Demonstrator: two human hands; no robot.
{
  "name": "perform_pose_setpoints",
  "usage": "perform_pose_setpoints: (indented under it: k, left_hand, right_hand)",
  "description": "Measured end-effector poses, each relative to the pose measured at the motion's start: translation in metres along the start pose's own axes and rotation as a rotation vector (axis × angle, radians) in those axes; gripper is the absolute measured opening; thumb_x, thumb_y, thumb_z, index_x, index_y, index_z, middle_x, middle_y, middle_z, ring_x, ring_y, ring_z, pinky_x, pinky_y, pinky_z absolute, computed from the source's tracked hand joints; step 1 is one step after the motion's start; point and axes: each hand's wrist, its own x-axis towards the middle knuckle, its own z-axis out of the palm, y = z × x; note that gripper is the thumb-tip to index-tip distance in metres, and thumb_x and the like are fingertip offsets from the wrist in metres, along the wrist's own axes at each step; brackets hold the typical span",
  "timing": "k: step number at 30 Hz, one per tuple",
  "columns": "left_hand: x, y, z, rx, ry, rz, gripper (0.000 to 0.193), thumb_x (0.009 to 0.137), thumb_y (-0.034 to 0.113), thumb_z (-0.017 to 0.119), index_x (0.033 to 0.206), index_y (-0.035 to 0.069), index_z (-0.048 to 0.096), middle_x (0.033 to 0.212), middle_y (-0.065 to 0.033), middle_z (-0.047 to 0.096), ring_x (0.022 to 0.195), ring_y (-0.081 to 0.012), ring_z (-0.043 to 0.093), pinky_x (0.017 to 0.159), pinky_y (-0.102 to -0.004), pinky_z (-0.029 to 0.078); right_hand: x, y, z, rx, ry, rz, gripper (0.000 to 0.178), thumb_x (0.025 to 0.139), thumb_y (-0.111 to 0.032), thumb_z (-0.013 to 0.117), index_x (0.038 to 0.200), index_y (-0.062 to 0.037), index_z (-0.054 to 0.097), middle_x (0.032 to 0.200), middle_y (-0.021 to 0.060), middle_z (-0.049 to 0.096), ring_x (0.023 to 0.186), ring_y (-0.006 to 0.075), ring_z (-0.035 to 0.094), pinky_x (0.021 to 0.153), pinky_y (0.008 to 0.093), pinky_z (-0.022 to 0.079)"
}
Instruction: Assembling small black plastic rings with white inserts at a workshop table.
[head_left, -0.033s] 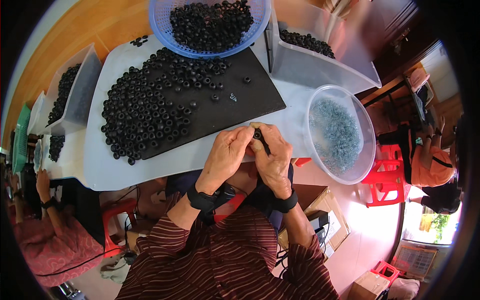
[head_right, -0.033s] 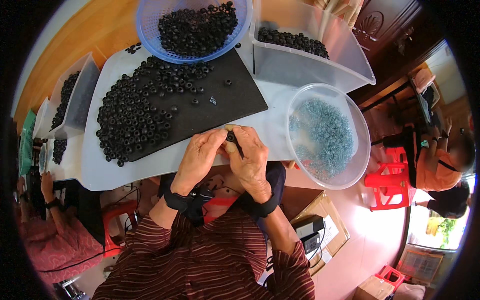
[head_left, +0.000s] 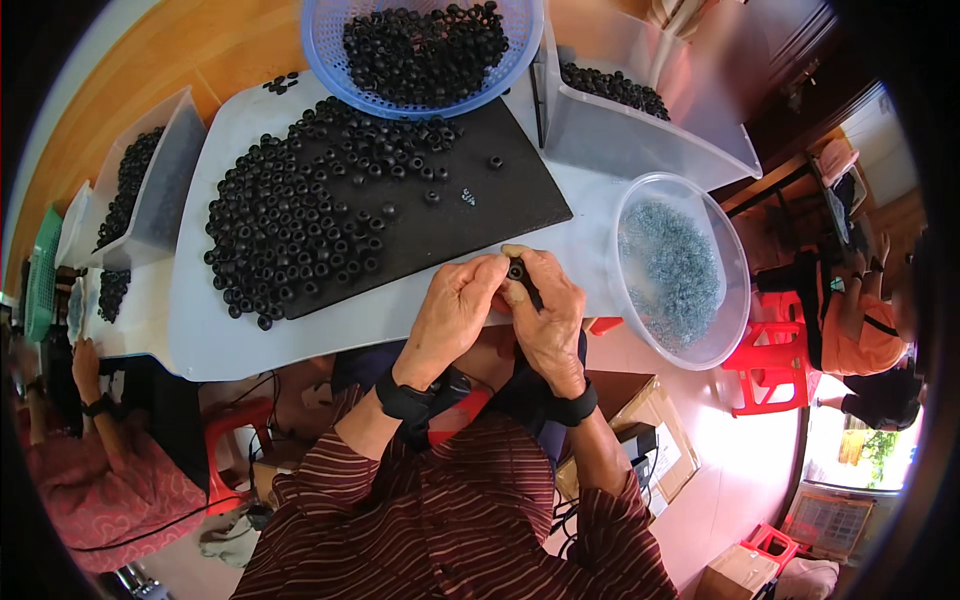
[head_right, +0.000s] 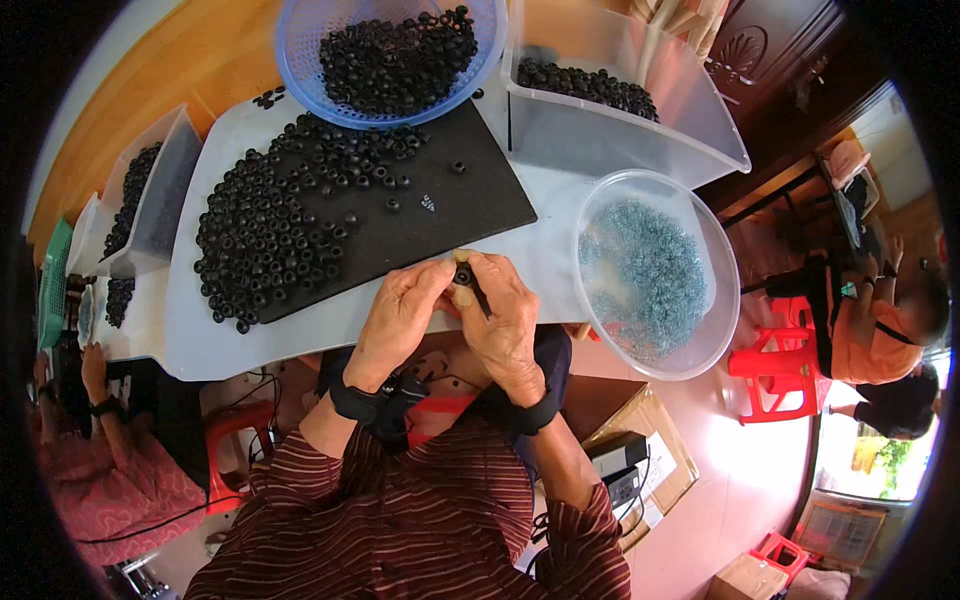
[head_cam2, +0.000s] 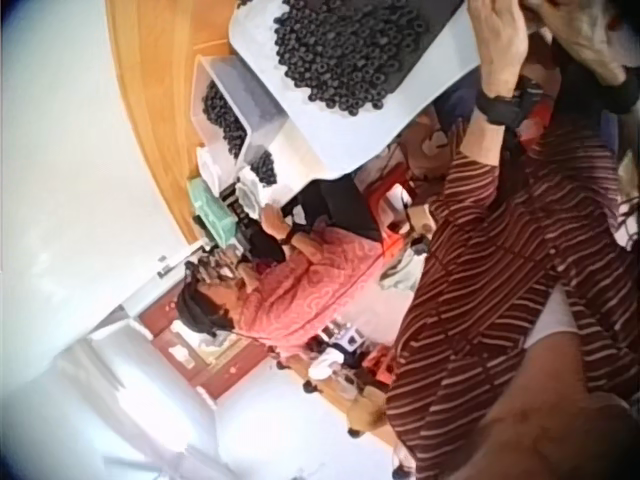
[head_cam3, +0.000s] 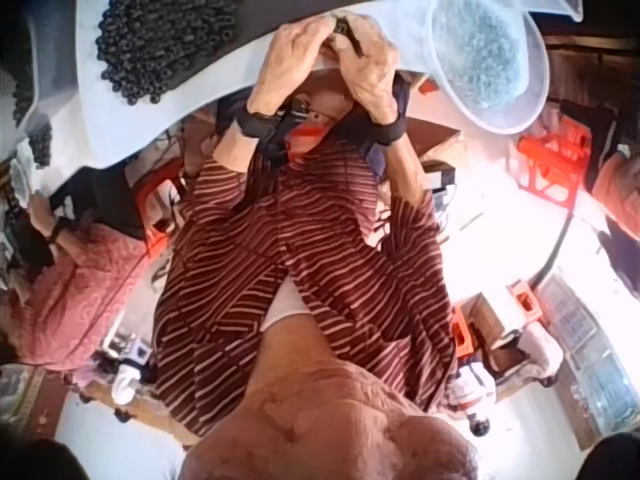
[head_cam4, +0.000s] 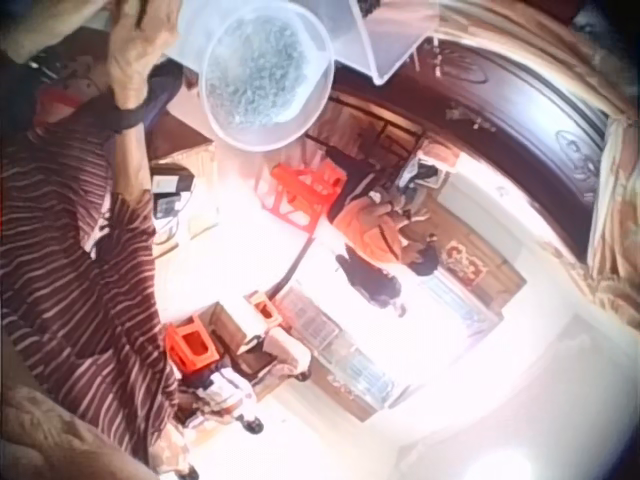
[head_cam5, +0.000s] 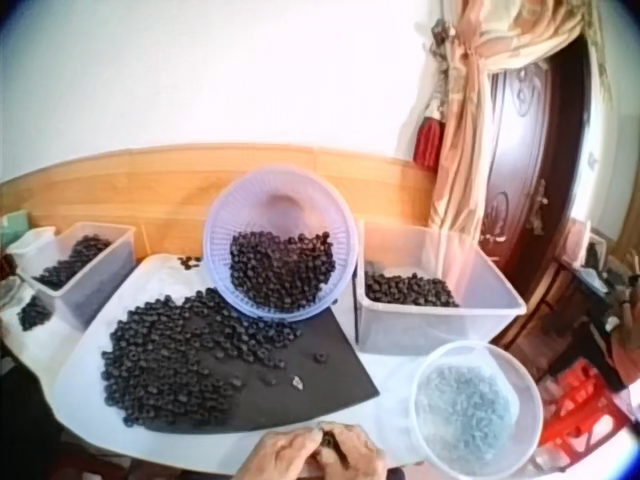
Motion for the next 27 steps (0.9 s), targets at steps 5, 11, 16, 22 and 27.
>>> perform_pose_setpoints:
  k: [5, 11, 16, 22, 27]
  left_hand:
    - [-0.008, 0.001, 0.001, -0.296, 0.039, -0.024, 0.036, 0.100, 0.026, 0.046, 0.088, -0.005, 0.061, 0.076, -0.0024, 0.061, 0.072, -0.0079, 0.055, 0.068, -0.0242, 0.045]
    - [-0.012, -0.005, -0.007, -0.346, 0.131, 0.027, 0.032, 0.098, 0.021, 0.047, 0.083, -0.003, 0.062, 0.076, -0.0050, 0.064, 0.073, -0.0101, 0.059, 0.071, -0.0251, 0.048]
    - [-0.013, -0.006, -0.019, -0.344, 0.160, 0.047, 0.030, 0.098, 0.017, 0.043, 0.082, -0.001, 0.060, 0.079, -0.0051, 0.063, 0.078, -0.0116, 0.059, 0.076, -0.0273, 0.047]
    - [-0.014, -0.005, -0.019, -0.237, 0.074, 0.093, 0.028, 0.098, 0.015, 0.042, 0.084, -0.003, 0.058, 0.081, -0.0049, 0.062, 0.080, -0.0112, 0.057, 0.078, -0.0265, 0.046]
    - [-0.016, -0.008, -0.022, -0.283, 0.130, 0.124, 0.026, 0.097, 0.015, 0.046, 0.085, -0.005, 0.057, 0.077, -0.0052, 0.061, 0.075, -0.0100, 0.057, 0.074, -0.0251, 0.047]
  right_hand:
    - [0.000, -0.001, -0.004, 0.118, -0.025, 0.103, 0.028, 0.081, -0.004, 0.067, 0.108, 0.0014, 0.062, 0.087, 0.0111, 0.063, 0.079, 0.0186, 0.063, 0.072, 0.0293, 0.049]
    - [0.022, -0.037, -0.010, 0.270, 0.002, 0.209, 0.029, 0.083, 0.000, 0.066, 0.112, 0.0008, 0.064, 0.086, 0.0013, 0.066, 0.076, 0.0060, 0.057, 0.071, 0.0208, 0.047]
    - [0.113, -0.045, -0.057, 0.117, 0.161, 0.038, 0.029, 0.086, -0.008, 0.067, 0.113, 0.0042, 0.064, 0.077, -0.0001, 0.062, 0.063, 0.0053, 0.050, 0.057, 0.0204, 0.041]
    - [0.166, -0.027, -0.092, -0.004, 0.248, 0.181, 0.037, 0.087, -0.012, 0.064, 0.119, 0.0050, 0.059, 0.072, 0.0035, 0.063, 0.056, 0.0061, 0.049, 0.050, 0.0217, 0.039]
    - [0.141, -0.020, -0.023, -0.154, -0.042, -0.054, 0.016, 0.086, -0.010, 0.063, 0.097, -0.0013, 0.068, 0.070, 0.0063, 0.066, 0.063, 0.0080, 0.057, 0.058, 0.0237, 0.047]
